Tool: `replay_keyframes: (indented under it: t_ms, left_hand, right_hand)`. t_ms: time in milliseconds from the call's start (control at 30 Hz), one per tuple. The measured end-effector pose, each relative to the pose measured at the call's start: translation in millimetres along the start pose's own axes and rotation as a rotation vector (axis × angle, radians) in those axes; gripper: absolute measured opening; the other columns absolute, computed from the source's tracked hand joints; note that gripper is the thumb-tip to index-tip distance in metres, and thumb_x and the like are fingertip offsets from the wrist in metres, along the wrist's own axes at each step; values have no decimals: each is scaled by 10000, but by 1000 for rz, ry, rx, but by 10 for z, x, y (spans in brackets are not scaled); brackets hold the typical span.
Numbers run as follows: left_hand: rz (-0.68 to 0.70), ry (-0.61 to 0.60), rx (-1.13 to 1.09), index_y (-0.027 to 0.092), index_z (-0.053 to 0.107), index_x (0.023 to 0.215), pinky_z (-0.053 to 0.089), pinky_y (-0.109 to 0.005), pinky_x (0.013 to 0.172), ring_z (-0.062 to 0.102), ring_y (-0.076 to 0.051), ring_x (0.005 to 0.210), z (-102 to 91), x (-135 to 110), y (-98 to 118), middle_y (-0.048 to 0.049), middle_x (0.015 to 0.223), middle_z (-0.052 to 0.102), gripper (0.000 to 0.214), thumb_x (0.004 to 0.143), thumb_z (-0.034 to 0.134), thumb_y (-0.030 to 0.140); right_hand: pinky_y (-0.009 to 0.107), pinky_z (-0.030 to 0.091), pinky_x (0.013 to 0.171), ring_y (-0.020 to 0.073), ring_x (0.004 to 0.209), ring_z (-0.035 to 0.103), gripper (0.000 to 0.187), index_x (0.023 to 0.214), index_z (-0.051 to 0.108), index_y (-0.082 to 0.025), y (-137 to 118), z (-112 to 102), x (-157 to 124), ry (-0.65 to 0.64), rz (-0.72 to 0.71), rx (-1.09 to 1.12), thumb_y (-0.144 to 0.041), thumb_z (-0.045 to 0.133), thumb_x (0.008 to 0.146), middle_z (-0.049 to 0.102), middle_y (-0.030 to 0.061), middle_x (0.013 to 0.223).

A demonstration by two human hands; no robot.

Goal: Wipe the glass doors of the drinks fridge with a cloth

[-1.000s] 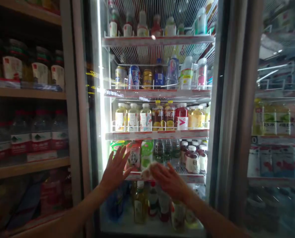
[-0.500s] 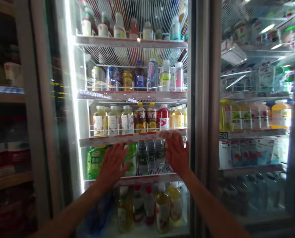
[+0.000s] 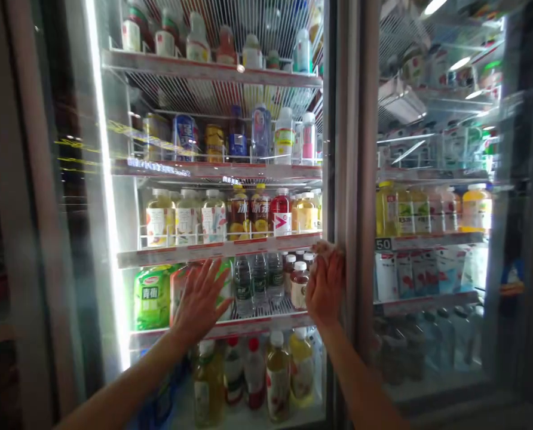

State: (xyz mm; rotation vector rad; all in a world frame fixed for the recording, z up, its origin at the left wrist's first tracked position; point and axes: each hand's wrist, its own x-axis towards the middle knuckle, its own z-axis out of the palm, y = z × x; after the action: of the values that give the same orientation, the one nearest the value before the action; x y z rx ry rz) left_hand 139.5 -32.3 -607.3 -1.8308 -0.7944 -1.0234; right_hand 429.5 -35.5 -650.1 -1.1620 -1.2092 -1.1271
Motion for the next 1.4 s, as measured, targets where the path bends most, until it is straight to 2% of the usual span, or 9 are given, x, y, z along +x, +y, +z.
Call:
replay_keyframes:
  t_ms: [167, 333, 533, 700, 867, 1033, 1200, 1333, 1400]
  left_hand:
    - [17, 12, 5, 177, 395, 1352, 84, -426, 1163, 140, -213, 1408, -23, -179, -68, -113, 1391, 450, 596, 842, 499, 467]
    - [-39, -2, 22, 176, 330, 1389, 116, -460, 1152, 171, -243, 1401, -57, -194, -126, -129, 1423, 401, 659, 826, 537, 447]
    - [-46, 8, 42, 174, 278, 1416, 139, -453, 1147, 175, -241, 1400, -108, -309, -259, -133, 1419, 405, 690, 831, 523, 446]
    - [-71, 30, 85, 155, 240, 1428, 137, -470, 1142, 142, -242, 1406, -127, -354, -355, -149, 1430, 381, 672, 851, 500, 381]
    - [-85, 10, 111, 127, 271, 1413, 124, -466, 1144, 127, -249, 1408, -174, -414, -442, -163, 1424, 387, 635, 860, 482, 357]
    - [-91, 0, 175, 135, 266, 1412, 146, -483, 1131, 114, -254, 1410, -261, -447, -661, -167, 1437, 365, 644, 863, 476, 399]
    - [-107, -17, 190, 156, 243, 1426, 160, -471, 1128, 121, -256, 1408, -367, -409, -898, -152, 1467, 313, 654, 871, 455, 429]
    - [-151, 7, 193, 167, 213, 1437, 177, -482, 1120, 132, -262, 1407, -430, -274, -1024, -158, 1480, 278, 660, 879, 445, 434]
    - [-164, 26, 190, 169, 214, 1435, 185, -487, 1115, 134, -262, 1408, -440, -180, -1043, -161, 1481, 278, 654, 881, 445, 428]
  right_hand:
    - [599, 324, 1034, 332, 1384, 198, 705, 1471, 90, -252, -82, -140, -545, -166, -30, -35, -170, 438, 862, 88, 83, 1526]
    - [613, 285, 1030, 356, 1386, 184, 675, 1468, 115, -235, -277, 39, 23, 2, 58, -10, -231, 447, 880, 103, 114, 1532]
    - [485, 121, 1143, 237, 1410, 157, 547, 1394, 358, -270, -715, 9, -36, -204, -569, 214, -195, 433, 857, 244, 9, 1511]
    - [519, 116, 1125, 272, 1413, 123, 546, 1385, 380, -216, -862, 109, 187, -55, -256, 153, -231, 468, 847, 235, 83, 1513]
    - [493, 8, 1148, 222, 1421, 93, 504, 1354, 419, -282, -1097, 142, 261, -206, -833, 230, -277, 444, 851, 263, -23, 1507]
    - [514, 2, 1135, 249, 1422, 71, 494, 1338, 449, -211, -1170, 151, 505, -159, -467, 142, -263, 459, 846, 363, 66, 1461]
    - [488, -10, 1148, 213, 1419, 94, 530, 1365, 403, -254, -1170, 131, 632, -220, -836, 203, -239, 450, 836, 334, 3, 1479]
    - [507, 69, 1133, 236, 1415, 128, 533, 1398, 346, -246, -1110, 131, 949, -125, -347, 109, -251, 429, 871, 291, 43, 1498]
    - [499, 86, 1133, 237, 1417, 115, 550, 1409, 325, -255, -1088, 124, 983, -127, -379, 127, -258, 429, 869, 249, 33, 1514]
